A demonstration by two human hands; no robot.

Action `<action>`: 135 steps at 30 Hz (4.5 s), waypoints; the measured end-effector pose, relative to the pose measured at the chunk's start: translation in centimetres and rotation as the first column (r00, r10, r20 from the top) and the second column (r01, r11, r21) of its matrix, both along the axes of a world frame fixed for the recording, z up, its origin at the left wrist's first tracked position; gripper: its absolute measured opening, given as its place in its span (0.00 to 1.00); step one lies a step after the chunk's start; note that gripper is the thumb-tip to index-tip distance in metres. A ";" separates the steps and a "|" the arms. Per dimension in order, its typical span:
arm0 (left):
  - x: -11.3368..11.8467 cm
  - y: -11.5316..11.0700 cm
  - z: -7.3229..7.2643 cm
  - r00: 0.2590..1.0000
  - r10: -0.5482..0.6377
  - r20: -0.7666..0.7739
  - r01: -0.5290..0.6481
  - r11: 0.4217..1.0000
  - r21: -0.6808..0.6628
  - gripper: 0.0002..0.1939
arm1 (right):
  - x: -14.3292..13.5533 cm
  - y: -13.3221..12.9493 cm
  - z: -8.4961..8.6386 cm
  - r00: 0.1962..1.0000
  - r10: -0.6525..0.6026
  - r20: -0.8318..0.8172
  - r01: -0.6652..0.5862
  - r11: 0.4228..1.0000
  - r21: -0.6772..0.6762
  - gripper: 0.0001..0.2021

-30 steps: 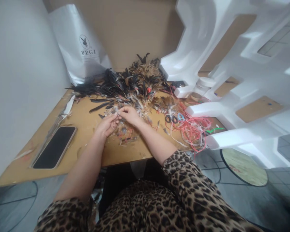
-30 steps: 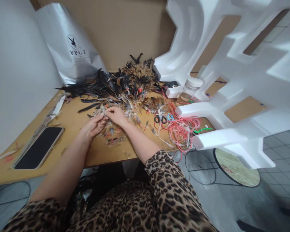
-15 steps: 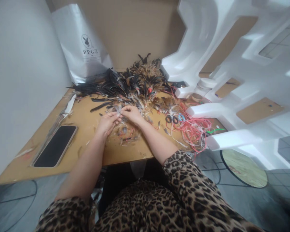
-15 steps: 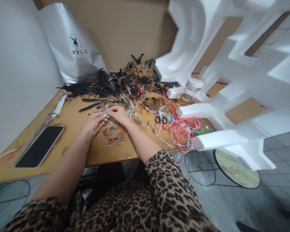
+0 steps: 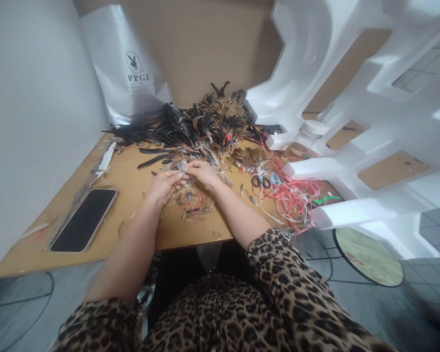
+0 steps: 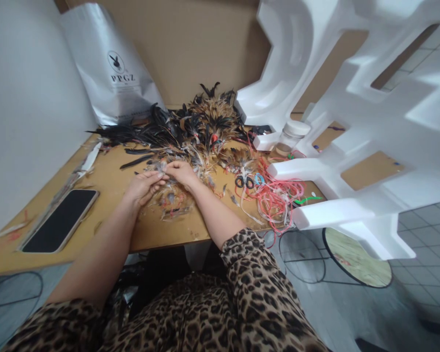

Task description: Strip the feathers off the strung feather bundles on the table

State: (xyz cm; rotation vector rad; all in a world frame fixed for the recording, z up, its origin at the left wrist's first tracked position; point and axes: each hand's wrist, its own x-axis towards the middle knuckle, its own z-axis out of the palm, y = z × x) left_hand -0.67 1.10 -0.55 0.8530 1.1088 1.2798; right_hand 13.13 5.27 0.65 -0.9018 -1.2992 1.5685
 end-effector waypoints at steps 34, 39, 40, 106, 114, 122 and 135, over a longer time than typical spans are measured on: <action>-1.1 0.7 0.2 0.950 0.312 0.023 -0.312 0.940 0.138 0.09 | 0.8 0.6 -0.1 0.924 -0.104 0.368 -0.012 0.953 0.301 0.08; -1.4 0.7 0.6 0.914 0.395 0.088 -0.404 0.905 0.133 0.08 | 1.6 0.3 0.4 0.662 -0.208 0.720 -0.264 0.834 0.484 0.07; -1.4 0.8 0.6 0.907 0.409 0.099 -0.420 0.897 0.137 0.08 | 1.6 0.1 0.5 0.614 -0.217 0.759 -0.304 0.822 0.481 0.08; -2.0 0.6 1.0 0.883 0.380 0.276 -0.415 0.906 0.078 0.06 | 5.8 1.2 2.3 0.756 0.189 0.627 -0.392 0.898 0.202 0.13; -2.0 0.7 0.7 0.895 0.367 0.254 -0.400 0.912 0.089 0.08 | 2.6 1.6 0.1 0.512 -0.311 0.801 -0.185 0.871 0.456 0.08; -1.0 0.3 0.8 0.957 0.246 0.154 -0.261 0.961 0.086 0.08 | 0.4 1.1 -0.2 0.272 -0.375 0.886 -0.184 0.884 0.430 0.12; -0.8 0.5 0.1 0.979 0.177 0.098 -0.183 0.982 0.049 0.08 | 0.7 2.1 -1.7 0.858 -0.175 0.482 0.059 0.967 0.247 0.05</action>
